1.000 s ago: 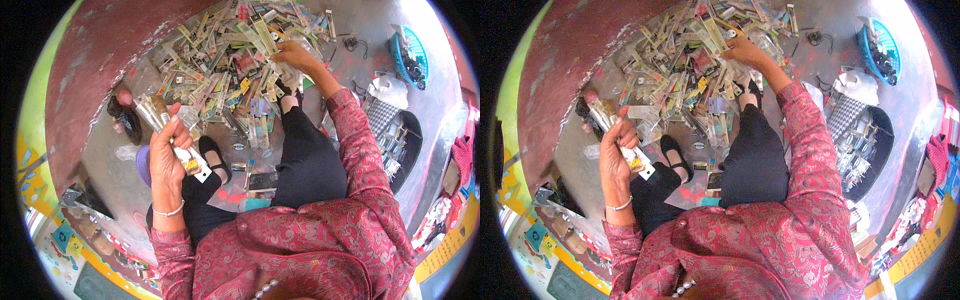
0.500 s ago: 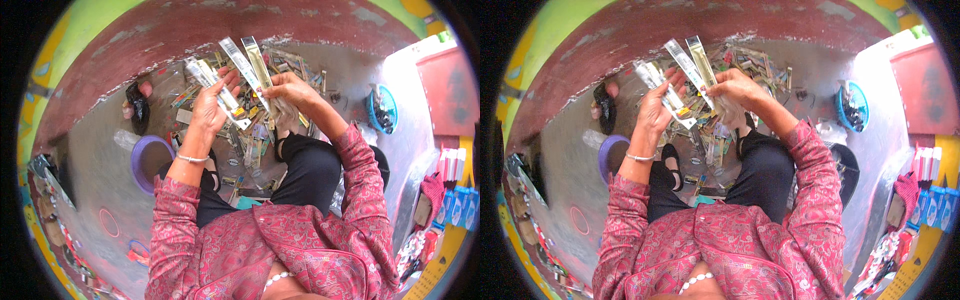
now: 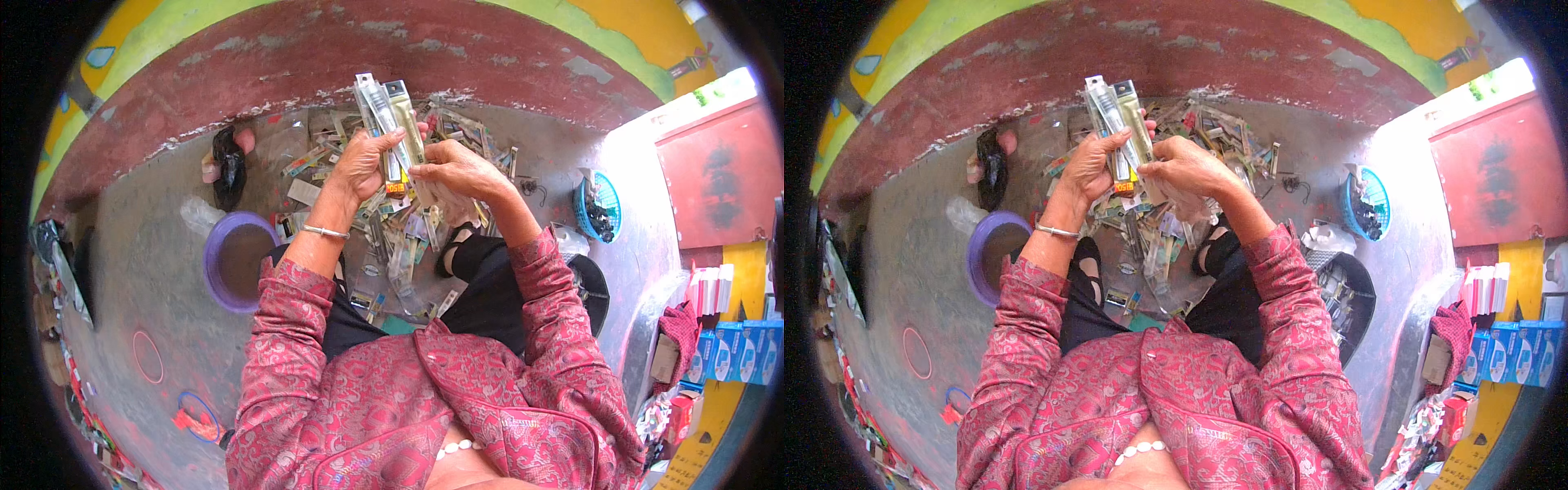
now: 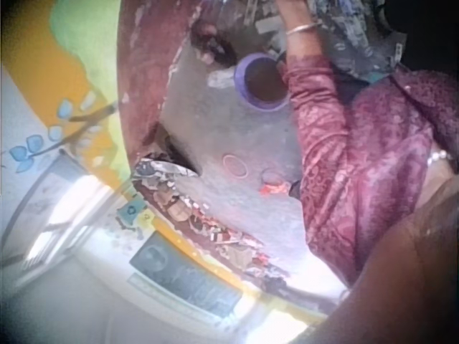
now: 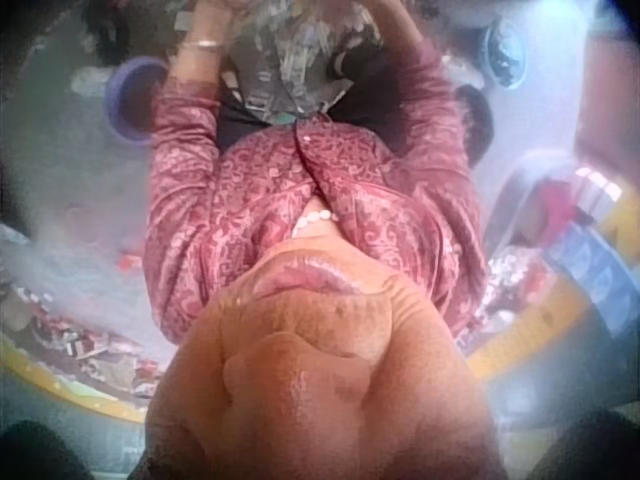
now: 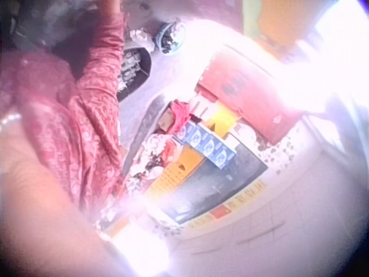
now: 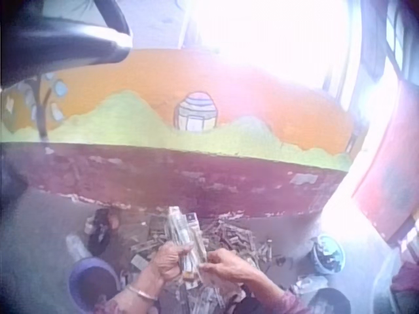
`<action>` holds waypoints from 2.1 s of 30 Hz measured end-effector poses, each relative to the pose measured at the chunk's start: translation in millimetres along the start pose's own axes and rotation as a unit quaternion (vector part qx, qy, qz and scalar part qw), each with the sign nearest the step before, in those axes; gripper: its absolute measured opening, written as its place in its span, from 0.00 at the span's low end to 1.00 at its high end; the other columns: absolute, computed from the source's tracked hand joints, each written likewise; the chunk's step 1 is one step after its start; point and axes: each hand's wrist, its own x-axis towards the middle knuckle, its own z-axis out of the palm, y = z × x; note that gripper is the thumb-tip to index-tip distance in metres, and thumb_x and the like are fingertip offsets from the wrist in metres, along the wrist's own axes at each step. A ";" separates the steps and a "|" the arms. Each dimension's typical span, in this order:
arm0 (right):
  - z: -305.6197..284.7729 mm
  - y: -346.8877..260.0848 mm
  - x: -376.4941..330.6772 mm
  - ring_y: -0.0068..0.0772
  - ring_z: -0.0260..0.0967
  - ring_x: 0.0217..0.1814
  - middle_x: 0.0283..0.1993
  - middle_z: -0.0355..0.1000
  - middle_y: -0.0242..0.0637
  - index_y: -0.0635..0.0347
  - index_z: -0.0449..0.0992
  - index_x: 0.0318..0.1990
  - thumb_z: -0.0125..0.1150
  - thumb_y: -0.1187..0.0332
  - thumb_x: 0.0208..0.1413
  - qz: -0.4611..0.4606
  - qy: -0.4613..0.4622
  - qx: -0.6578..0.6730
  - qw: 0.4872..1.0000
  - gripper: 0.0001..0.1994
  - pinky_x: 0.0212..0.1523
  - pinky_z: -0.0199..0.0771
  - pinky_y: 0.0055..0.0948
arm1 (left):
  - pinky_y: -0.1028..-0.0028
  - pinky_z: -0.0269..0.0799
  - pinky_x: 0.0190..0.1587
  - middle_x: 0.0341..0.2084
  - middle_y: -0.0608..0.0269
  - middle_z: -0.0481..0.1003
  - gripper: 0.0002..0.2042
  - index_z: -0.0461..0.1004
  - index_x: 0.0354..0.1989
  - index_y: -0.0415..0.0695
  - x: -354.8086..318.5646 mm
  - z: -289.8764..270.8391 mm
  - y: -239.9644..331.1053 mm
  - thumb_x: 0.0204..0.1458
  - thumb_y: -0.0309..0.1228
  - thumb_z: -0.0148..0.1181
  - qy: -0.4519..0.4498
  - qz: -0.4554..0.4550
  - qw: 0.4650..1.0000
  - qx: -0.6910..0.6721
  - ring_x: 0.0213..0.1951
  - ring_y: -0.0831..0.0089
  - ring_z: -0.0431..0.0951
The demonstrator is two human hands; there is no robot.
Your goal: The person sorts through a pile of discarded packaging and paper on the floor, picking up plastic-wrapped items, wiping them with a cloth, and placing them into bags and containers.
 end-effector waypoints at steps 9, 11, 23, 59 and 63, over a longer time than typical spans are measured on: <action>-9.7 22.7 -2.1 0.22 0.68 0.26 0.24 0.72 0.36 0.71 0.74 0.34 0.54 0.66 0.51 0.010 0.011 0.057 0.998 0.13 0.35 0.66 0.21 | 0.62 0.66 0.51 0.45 0.49 0.69 0.14 0.64 0.46 0.32 6.2 -19.0 -3.1 0.53 0.25 0.43 0.113 -0.030 0.993 -0.034 0.48 0.61 0.70; -12.1 24.9 -7.9 0.22 0.68 0.28 0.24 0.72 0.35 0.70 0.74 0.35 0.54 0.64 0.51 0.049 0.030 0.068 0.996 0.14 0.37 0.66 0.22 | 0.62 0.68 0.50 0.45 0.47 0.69 0.14 0.62 0.47 0.30 5.0 -9.2 -3.2 0.53 0.23 0.42 0.137 -0.005 0.989 -0.053 0.47 0.60 0.70; 7.4 27.9 -4.3 0.17 0.65 0.26 0.24 0.71 0.30 0.67 0.76 0.29 0.58 0.64 0.47 -0.002 -0.017 0.168 0.986 0.12 0.28 0.66 0.23 | 0.71 0.72 0.43 0.37 0.56 0.73 0.21 0.62 0.50 0.38 14.7 7.3 -7.7 0.48 0.29 0.57 0.022 0.028 0.998 0.053 0.37 0.70 0.74; -15.9 4.0 -6.2 0.35 0.70 0.38 0.34 0.71 0.40 0.59 0.71 0.36 0.54 0.71 0.49 -0.288 0.459 -0.056 0.839 0.07 0.38 0.71 0.32 | 0.79 0.75 0.34 0.41 0.55 0.72 0.24 0.62 0.49 0.35 -2.3 20.1 -28.7 0.42 0.26 0.60 -0.017 -0.134 0.988 0.075 0.38 0.69 0.76; -3.2 25.2 18.2 0.44 0.67 0.46 0.39 0.70 0.41 0.61 0.70 0.40 0.54 0.79 0.42 -0.382 0.360 -0.252 0.813 0.13 0.45 0.68 0.34 | 0.77 0.76 0.32 0.42 0.56 0.70 0.24 0.63 0.49 0.35 -12.3 21.8 -20.8 0.40 0.22 0.59 -0.032 -0.160 0.979 0.123 0.43 0.63 0.73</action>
